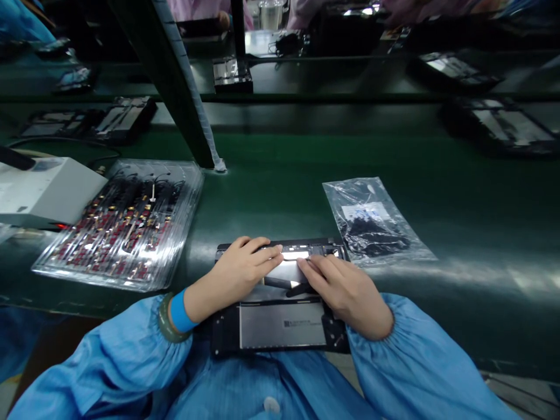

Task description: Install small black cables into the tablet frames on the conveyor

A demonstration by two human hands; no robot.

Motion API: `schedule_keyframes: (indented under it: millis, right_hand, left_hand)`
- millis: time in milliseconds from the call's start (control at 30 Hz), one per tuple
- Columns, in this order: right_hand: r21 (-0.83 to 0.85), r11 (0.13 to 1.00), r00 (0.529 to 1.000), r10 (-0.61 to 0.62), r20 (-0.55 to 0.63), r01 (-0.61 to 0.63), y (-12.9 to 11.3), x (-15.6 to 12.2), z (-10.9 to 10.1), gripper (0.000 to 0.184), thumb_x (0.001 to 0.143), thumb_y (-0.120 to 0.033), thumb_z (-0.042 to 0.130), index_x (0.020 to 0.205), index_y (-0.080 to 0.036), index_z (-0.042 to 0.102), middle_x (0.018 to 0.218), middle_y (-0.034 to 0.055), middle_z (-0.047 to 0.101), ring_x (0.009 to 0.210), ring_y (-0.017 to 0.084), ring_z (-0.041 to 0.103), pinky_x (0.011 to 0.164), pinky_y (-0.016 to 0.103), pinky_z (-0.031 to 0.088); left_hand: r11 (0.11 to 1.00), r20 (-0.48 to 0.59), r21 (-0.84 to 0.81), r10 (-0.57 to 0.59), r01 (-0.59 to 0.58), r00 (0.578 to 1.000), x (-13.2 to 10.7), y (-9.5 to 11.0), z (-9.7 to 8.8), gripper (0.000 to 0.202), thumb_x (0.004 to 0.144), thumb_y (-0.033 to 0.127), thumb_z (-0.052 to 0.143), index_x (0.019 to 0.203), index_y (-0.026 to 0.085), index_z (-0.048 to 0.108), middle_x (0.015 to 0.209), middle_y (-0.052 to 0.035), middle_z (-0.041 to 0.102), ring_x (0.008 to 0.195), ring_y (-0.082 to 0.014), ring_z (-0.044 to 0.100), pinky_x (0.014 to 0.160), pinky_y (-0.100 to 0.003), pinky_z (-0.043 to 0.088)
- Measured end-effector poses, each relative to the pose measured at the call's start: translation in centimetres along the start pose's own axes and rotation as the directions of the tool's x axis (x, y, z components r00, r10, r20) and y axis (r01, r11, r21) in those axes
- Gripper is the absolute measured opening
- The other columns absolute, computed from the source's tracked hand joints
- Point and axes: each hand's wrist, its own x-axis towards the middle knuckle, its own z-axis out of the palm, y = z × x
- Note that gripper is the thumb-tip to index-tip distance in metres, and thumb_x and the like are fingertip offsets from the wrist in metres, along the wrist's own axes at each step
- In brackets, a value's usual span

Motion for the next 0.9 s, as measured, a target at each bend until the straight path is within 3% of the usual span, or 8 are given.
schedule_keyframes:
  millis: [133,267,400,533,600,667,800,900]
  right_hand:
    - [-0.027,1.000,0.999,-0.010,0.033,0.011,0.0,0.1,-0.3,0.029,0.092,-0.005,0.040,0.106,-0.007,0.065,0.089,0.0137,0.066,0.072,0.020,0.055,0.061,0.032,0.042]
    - [-0.065,0.998,0.993,0.026,0.114,-0.019,0.3,-0.6,-1.0,0.033,0.089,-0.002,0.040,0.113,-0.007,0.063,0.111,0.0175,0.064,0.075,0.023,0.057,0.058,0.034,0.043]
    - [0.115,0.944,0.951,0.309,0.017,-0.309,0.3,-3.1,-1.3,0.030,0.090,-0.008,0.043,0.113,-0.013,0.063,0.127,0.0178,0.056,0.092,0.025,0.061,0.069,0.036,0.051]
    - [0.312,0.642,0.686,0.726,0.049,-0.701,-0.2,-6.0,-1.0,0.023,0.093,-0.034,0.048,0.102,-0.020,0.064,0.102,0.0104,0.068,0.087,0.024,0.067,0.070,0.035,0.054]
    - [0.334,0.495,0.568,0.804,0.172,-0.802,-0.3,-6.9,-0.7,0.029,0.090,-0.044,0.048,0.093,-0.021,0.066,0.087,0.0074,0.072,0.075,0.025,0.069,0.061,0.034,0.055]
    - [0.371,0.366,0.480,0.830,0.283,-0.853,-0.4,-7.3,-0.5,0.035,0.086,-0.052,0.049,0.087,-0.022,0.068,0.082,0.0069,0.074,0.071,0.026,0.070,0.058,0.034,0.055]
    - [0.510,0.101,0.374,0.801,0.468,-0.854,-0.4,-7.6,-1.0,0.039,0.079,-0.059,0.055,0.083,-0.023,0.070,0.082,0.0065,0.074,0.076,0.027,0.069,0.063,0.034,0.055]
    - [0.620,-0.189,0.334,0.706,0.625,-0.761,-0.8,-8.0,-1.8,0.046,0.080,-0.061,0.055,0.104,-0.023,0.066,0.090,0.0069,0.072,0.072,0.022,0.065,0.056,0.029,0.052]
  left_hand:
    - [1.000,-0.006,-0.018,0.002,-0.002,1.000,0.2,0.0,-0.2,0.038,0.087,0.006,0.043,0.121,0.015,0.057,0.127,-0.0098,0.061,0.115,-0.0257,0.051,0.084,-0.039,0.044]
    - [0.998,0.001,-0.066,-0.004,0.004,1.000,0.0,-0.3,0.0,0.040,0.086,0.005,0.045,0.123,0.016,0.057,0.128,-0.0089,0.061,0.116,-0.0263,0.051,0.086,-0.041,0.045]
    - [0.966,-0.037,-0.255,-0.051,0.040,0.998,-0.3,-1.3,0.2,0.037,0.086,0.004,0.043,0.112,0.022,0.063,0.123,-0.0043,0.064,0.115,-0.0228,0.053,0.090,-0.041,0.046]
    - [0.892,-0.050,-0.422,-0.202,0.162,0.978,0.2,-1.6,-0.2,0.028,0.093,0.019,0.046,0.116,0.022,0.059,0.124,-0.0069,0.060,0.114,-0.0193,0.054,0.093,-0.037,0.048]
    - [0.893,-0.007,-0.353,-0.301,0.279,0.954,0.7,-1.3,-0.2,0.035,0.093,0.032,0.050,0.124,0.017,0.052,0.123,-0.0115,0.057,0.110,-0.0217,0.056,0.090,-0.038,0.050]
    - [0.907,0.043,-0.230,-0.353,0.353,0.935,1.3,-1.0,0.0,0.034,0.092,0.039,0.050,0.114,0.013,0.056,0.108,-0.0115,0.061,0.100,-0.0234,0.059,0.084,-0.039,0.051]
    - [0.881,0.059,-0.166,-0.439,0.443,0.896,1.6,-1.3,-0.1,0.028,0.095,0.036,0.044,0.090,0.014,0.062,0.086,-0.0074,0.062,0.083,-0.0209,0.060,0.075,-0.034,0.050]
    - [0.696,-0.017,-0.391,-0.659,0.602,0.752,0.8,-2.5,-1.5,0.032,0.090,0.046,0.049,0.084,0.017,0.063,0.079,-0.0034,0.063,0.074,-0.0177,0.060,0.066,-0.029,0.047]
